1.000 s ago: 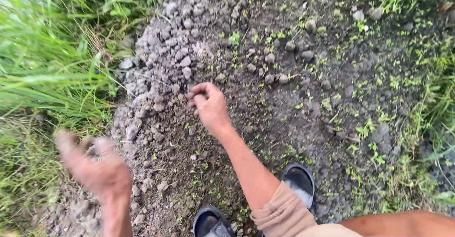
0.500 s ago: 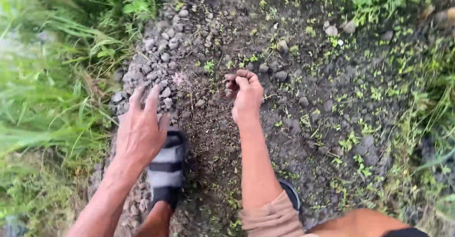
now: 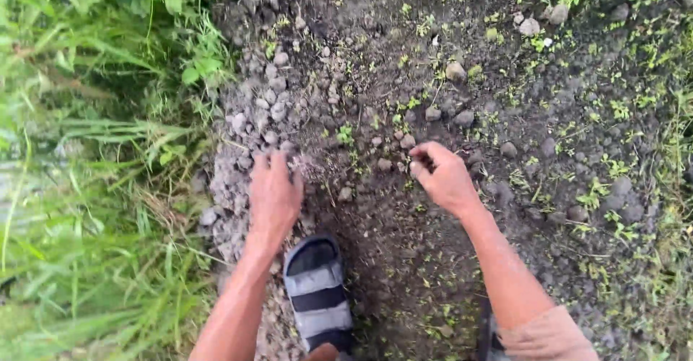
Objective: Plant seeds or small seedlings into the prepared soil on a garden bank.
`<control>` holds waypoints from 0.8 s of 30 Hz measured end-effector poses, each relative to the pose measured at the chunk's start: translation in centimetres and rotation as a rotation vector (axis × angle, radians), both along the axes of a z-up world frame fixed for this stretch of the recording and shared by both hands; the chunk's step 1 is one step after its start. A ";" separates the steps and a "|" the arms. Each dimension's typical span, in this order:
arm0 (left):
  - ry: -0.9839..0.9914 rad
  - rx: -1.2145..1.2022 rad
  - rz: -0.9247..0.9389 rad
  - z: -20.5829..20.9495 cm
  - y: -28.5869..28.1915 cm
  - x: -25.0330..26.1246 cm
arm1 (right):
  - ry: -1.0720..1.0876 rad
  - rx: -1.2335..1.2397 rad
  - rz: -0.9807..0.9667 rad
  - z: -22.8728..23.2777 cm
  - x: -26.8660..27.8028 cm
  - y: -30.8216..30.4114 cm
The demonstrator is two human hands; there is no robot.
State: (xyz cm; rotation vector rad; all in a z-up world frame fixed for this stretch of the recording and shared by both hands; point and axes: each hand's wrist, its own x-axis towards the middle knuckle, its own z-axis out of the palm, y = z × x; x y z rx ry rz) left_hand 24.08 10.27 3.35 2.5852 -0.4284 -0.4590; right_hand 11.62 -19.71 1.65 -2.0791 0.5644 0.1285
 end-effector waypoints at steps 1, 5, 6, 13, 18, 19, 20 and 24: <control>0.004 -0.005 -0.017 -0.1 -0.5 0.8 | 0.004 -0.005 -0.017 0.2 0.7 0.8; 0.067 -0.015 -0.288 -0.5 -2.5 1.4 | -0.016 -0.197 0.216 0.6 1.8 4.5; 0.095 -0.011 -0.390 -0.6 -3.0 1.5 | -0.080 -0.294 0.281 0.4 2.4 5.2; -0.205 -0.151 -0.606 -5.4 -5.4 0.5 | -0.081 -0.455 0.224 -2.1 3.1 6.5; -0.231 -0.083 -0.735 -6.6 -5.6 1.3 | -0.174 -0.354 0.012 -2.9 3.2 7.3; -0.238 -0.085 -0.730 -7.1 -6.0 1.2 | -0.179 -0.358 0.017 -2.8 3.6 7.0; -0.215 -0.061 -0.690 -7.4 -5.8 1.0 | -0.193 -0.362 0.036 -2.6 3.8 7.4; -0.206 -0.038 -0.456 -7.3 -4.3 1.4 | -0.217 -0.423 0.164 -2.5 4.9 8.0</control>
